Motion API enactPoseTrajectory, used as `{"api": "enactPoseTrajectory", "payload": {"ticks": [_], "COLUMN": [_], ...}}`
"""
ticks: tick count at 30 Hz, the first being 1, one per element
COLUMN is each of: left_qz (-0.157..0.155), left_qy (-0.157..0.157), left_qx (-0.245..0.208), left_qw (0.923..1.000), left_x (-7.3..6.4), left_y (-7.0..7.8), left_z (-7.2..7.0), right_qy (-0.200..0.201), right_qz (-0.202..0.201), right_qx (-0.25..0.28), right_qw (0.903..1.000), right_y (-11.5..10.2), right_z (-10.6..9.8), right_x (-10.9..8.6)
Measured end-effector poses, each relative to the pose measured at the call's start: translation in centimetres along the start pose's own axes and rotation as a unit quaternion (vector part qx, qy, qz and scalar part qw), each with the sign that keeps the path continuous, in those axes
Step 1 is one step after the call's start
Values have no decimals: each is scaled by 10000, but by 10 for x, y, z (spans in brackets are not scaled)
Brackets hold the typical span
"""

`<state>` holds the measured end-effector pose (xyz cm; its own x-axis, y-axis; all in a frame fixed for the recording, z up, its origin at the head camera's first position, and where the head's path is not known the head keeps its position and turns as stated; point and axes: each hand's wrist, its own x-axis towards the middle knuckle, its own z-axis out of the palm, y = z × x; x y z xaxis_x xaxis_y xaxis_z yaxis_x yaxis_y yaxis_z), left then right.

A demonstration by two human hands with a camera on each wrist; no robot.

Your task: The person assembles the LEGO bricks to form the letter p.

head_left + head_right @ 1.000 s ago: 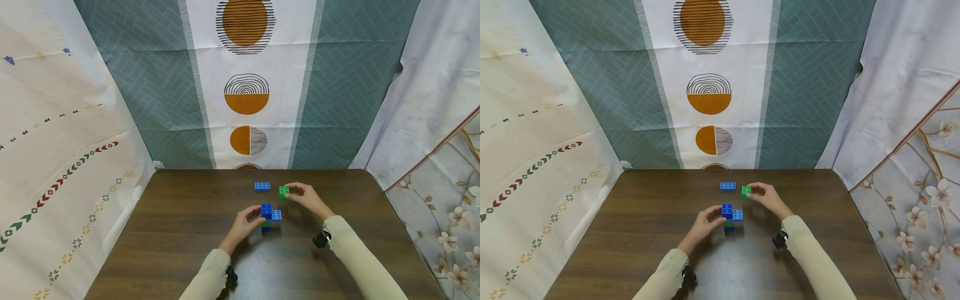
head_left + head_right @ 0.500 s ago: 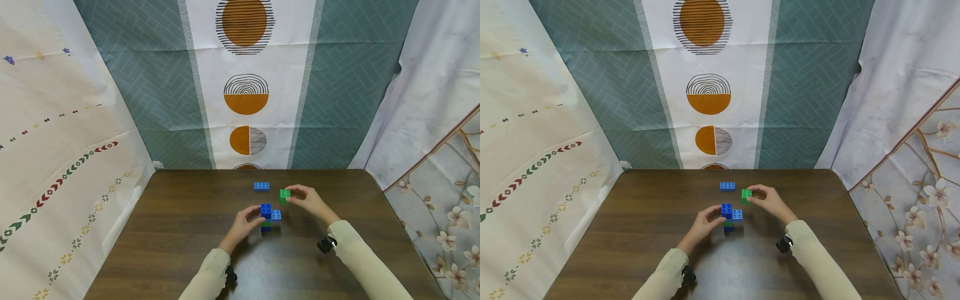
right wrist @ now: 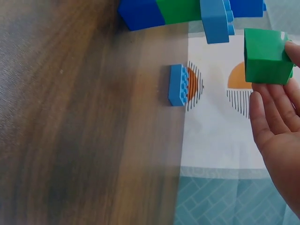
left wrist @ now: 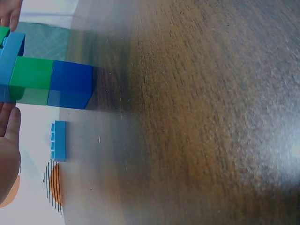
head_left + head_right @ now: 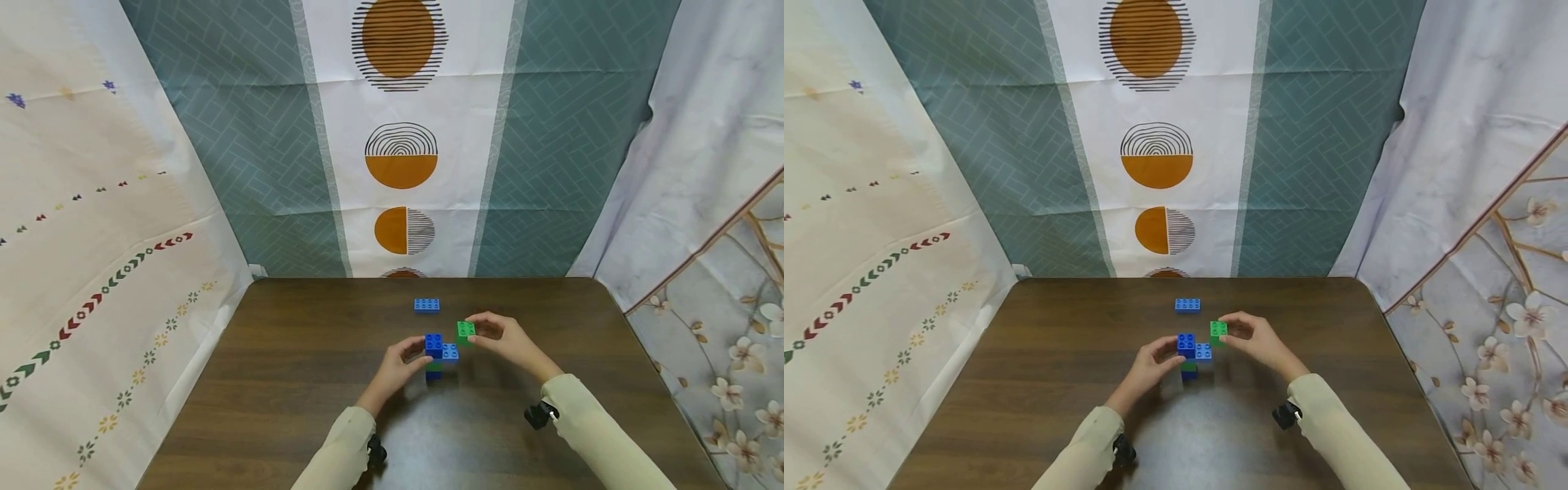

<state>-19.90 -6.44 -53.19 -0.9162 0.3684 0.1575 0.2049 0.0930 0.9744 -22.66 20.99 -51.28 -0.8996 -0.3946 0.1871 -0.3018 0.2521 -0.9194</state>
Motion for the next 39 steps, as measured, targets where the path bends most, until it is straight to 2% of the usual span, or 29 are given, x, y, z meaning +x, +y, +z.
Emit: {"api": "enactPoseTrajectory", "payload": {"ticks": [10,18,22,25,31,39], "left_qz": [-3,-34,-86,-63,119,32], "left_qy": [22,19,66,92,48,24], "left_qx": [-99,-196,-121,-108,-164,-185], "left_qw": [9999,9998,9999,9999,9998,9998], "left_x": [0,1,5,6,2,2], "left_y": [-1,-2,-19,-24,-3,-3], "left_z": [0,0,1,1,1,1], "right_qy": [-109,-141,-201,-242,-291,-333], "right_qz": [-49,-200,-180,-155,-280,-209], "right_qx": [-275,-284,-260,-309,-379,-609], "right_qw": [9995,9993,9993,9991,9985,9974], "right_y": [1,-1,-21,-36,-37,-42], "right_z": [11,13,13,13,14,14], "right_x": [-8,-10,-12,-13,-11,-9]}}
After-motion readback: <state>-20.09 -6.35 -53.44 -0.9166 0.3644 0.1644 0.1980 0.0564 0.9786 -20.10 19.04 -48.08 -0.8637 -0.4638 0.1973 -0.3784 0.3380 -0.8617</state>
